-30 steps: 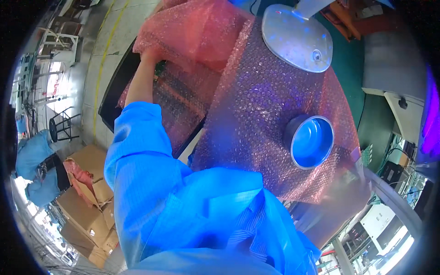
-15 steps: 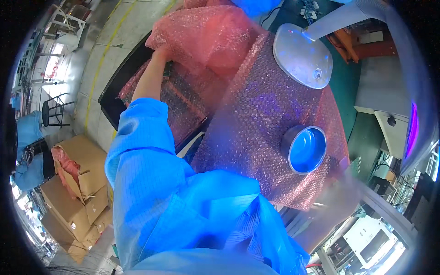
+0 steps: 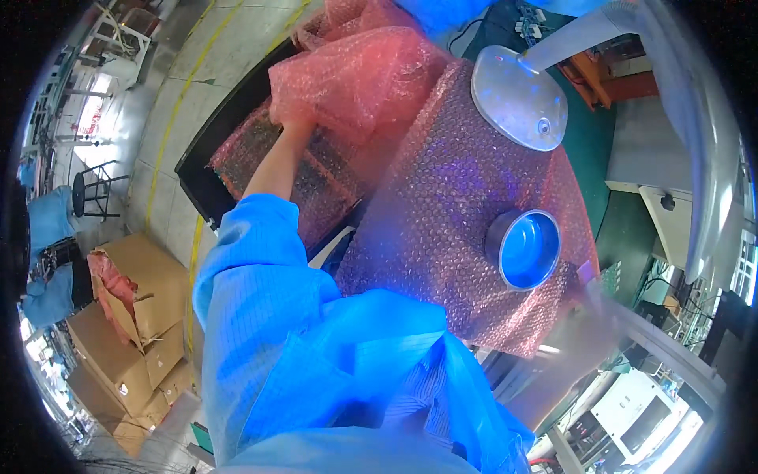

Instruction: Applying a blue coating liquid to printed circuit boards using a brush.

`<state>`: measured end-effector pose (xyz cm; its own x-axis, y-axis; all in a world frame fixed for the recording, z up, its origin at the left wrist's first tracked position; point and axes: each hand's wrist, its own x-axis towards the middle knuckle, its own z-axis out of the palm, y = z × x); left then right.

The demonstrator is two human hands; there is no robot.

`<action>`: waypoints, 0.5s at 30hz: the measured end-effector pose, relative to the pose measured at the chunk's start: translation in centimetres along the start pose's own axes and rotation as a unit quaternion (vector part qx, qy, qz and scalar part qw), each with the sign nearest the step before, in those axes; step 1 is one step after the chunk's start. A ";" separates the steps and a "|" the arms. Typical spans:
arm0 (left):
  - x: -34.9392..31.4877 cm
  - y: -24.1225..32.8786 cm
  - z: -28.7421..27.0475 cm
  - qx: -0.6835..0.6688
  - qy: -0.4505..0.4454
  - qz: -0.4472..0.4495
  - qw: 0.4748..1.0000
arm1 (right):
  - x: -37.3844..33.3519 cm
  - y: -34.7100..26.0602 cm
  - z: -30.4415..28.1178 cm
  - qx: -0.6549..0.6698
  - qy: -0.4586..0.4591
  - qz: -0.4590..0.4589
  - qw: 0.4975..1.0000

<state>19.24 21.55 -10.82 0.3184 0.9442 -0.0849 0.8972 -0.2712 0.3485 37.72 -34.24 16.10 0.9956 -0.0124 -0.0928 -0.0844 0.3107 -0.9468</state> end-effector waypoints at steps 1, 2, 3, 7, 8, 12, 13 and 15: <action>0.0 -0.2 0.4 -0.015 -0.020 -0.024 0.999 | 0.1 0.1 -0.3 0.001 -0.001 -0.002 1.000; 0.2 -0.4 0.9 -0.044 -0.050 -0.035 0.997 | 0.2 0.0 -0.6 -0.045 0.011 -0.021 0.999; 0.5 -0.9 1.4 -0.066 0.036 0.018 0.997 | 0.4 0.1 -1.0 -0.068 0.017 -0.032 0.997; 2.0 -2.5 2.8 -0.048 0.090 0.070 0.992 | 1.1 0.1 -2.5 -0.145 0.069 -0.068 0.985; 2.4 -3.0 2.7 -0.035 0.071 0.071 0.994 | 1.3 0.1 -2.9 -0.142 0.046 -0.062 0.987; 3.7 -5.2 -0.8 -0.019 0.011 0.104 0.994 | 1.6 0.1 -3.6 -0.119 0.041 -0.084 0.989; 3.8 -6.2 -2.5 -0.027 0.003 0.125 0.992 | 1.5 0.3 -3.5 -0.113 0.049 -0.066 0.990; 3.1 -8.6 -6.3 -0.086 -0.016 0.180 0.980 | 1.1 0.6 -2.8 -0.094 0.050 -0.072 0.992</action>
<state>10.59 27.93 -8.22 0.6167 0.7860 0.0434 0.6610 -0.5470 0.5136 38.62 -36.76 14.60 0.9897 -0.1407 0.0261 0.0427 0.1169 -0.9922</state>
